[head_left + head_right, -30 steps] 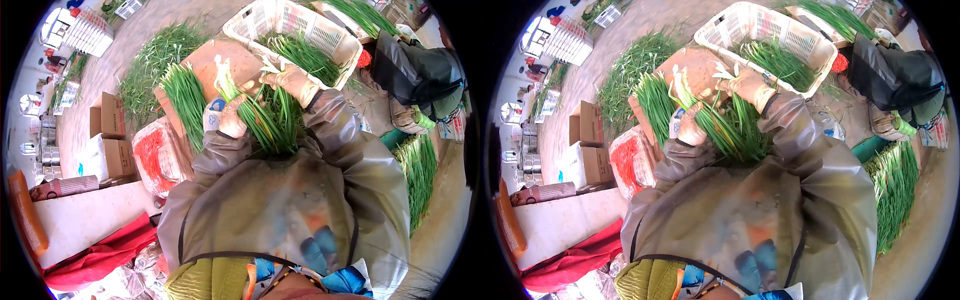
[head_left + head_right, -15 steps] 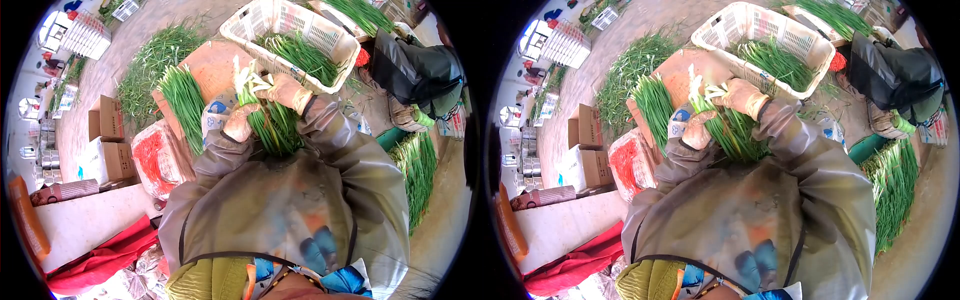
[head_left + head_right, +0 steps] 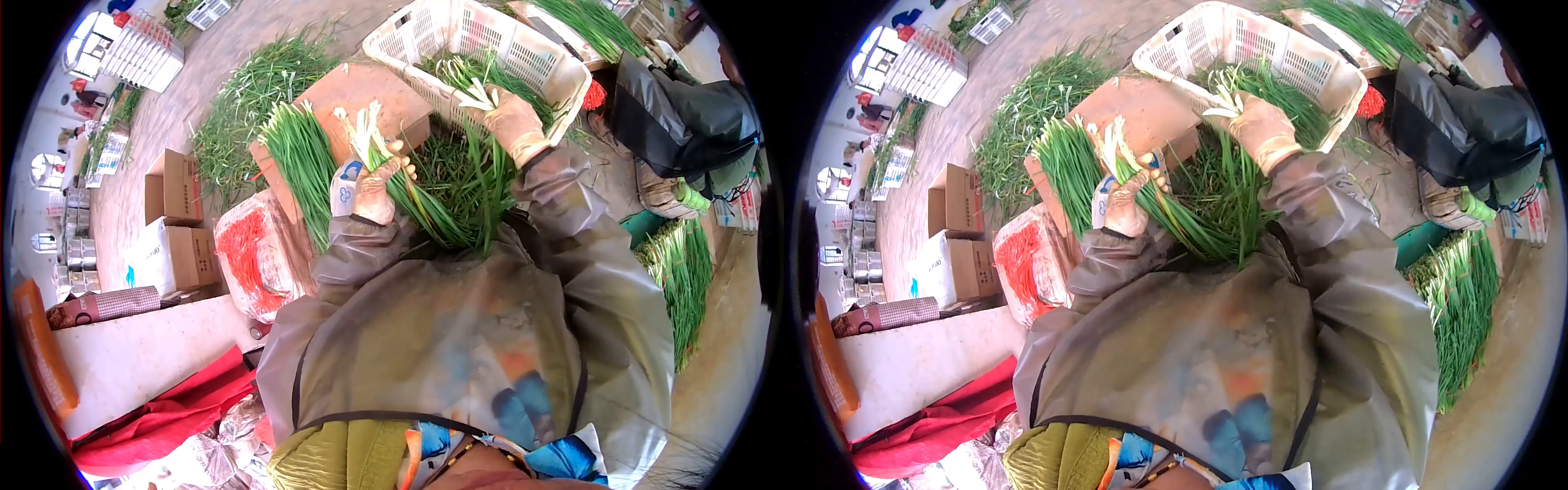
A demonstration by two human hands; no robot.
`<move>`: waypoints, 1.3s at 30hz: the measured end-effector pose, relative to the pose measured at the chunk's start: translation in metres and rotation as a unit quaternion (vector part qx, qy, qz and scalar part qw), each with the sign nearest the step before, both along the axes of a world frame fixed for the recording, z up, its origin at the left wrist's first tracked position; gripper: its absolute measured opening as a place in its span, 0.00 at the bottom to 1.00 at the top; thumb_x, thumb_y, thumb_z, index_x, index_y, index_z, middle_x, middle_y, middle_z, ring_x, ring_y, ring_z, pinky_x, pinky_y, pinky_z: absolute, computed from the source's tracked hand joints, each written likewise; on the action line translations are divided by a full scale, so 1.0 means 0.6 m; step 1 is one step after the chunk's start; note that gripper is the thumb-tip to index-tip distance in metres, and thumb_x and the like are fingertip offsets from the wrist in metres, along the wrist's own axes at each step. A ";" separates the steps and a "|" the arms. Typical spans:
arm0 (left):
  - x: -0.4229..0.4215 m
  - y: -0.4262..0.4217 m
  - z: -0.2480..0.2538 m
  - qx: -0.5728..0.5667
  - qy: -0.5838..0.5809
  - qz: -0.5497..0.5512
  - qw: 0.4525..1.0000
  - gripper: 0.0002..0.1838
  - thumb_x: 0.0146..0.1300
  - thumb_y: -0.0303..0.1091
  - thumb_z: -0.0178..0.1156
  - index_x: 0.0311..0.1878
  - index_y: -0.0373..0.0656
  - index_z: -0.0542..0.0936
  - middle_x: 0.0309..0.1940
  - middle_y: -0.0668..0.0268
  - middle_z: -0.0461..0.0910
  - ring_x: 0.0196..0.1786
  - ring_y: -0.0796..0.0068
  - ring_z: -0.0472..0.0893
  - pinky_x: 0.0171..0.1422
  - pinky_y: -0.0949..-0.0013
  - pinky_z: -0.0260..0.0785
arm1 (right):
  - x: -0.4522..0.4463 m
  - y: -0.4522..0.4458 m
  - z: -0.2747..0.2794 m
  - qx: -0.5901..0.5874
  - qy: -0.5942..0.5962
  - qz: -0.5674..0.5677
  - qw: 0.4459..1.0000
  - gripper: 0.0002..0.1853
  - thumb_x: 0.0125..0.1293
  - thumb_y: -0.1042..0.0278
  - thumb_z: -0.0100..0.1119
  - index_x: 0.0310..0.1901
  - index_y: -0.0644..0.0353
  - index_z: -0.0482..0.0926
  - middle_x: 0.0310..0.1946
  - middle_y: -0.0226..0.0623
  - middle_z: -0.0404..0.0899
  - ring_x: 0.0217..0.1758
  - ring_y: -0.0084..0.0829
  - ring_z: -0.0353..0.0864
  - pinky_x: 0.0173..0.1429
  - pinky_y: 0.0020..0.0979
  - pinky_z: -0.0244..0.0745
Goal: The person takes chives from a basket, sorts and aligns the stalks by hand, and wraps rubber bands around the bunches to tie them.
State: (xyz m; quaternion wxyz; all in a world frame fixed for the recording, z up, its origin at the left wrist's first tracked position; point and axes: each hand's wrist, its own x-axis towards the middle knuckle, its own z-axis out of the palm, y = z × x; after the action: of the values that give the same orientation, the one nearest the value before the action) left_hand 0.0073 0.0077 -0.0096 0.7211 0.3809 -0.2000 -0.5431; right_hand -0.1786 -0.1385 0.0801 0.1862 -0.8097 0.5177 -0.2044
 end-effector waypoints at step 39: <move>-0.022 -0.003 -0.008 0.019 -0.070 -0.035 0.997 0.10 0.56 0.27 0.62 0.41 0.38 0.78 0.33 0.66 0.79 0.39 0.76 0.77 0.47 0.73 0.68 | 0.067 0.058 -0.034 0.096 0.030 0.230 0.968 0.23 0.55 0.44 0.58 0.40 0.58 0.78 0.32 0.46 0.80 0.39 0.45 0.79 0.44 0.39 0.71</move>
State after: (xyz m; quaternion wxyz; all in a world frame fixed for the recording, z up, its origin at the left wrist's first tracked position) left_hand -0.0059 0.0059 -0.0145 0.6787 0.4243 -0.2525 -0.5437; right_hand -0.1385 -0.1038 0.0597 0.2892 -0.8913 0.3397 -0.0810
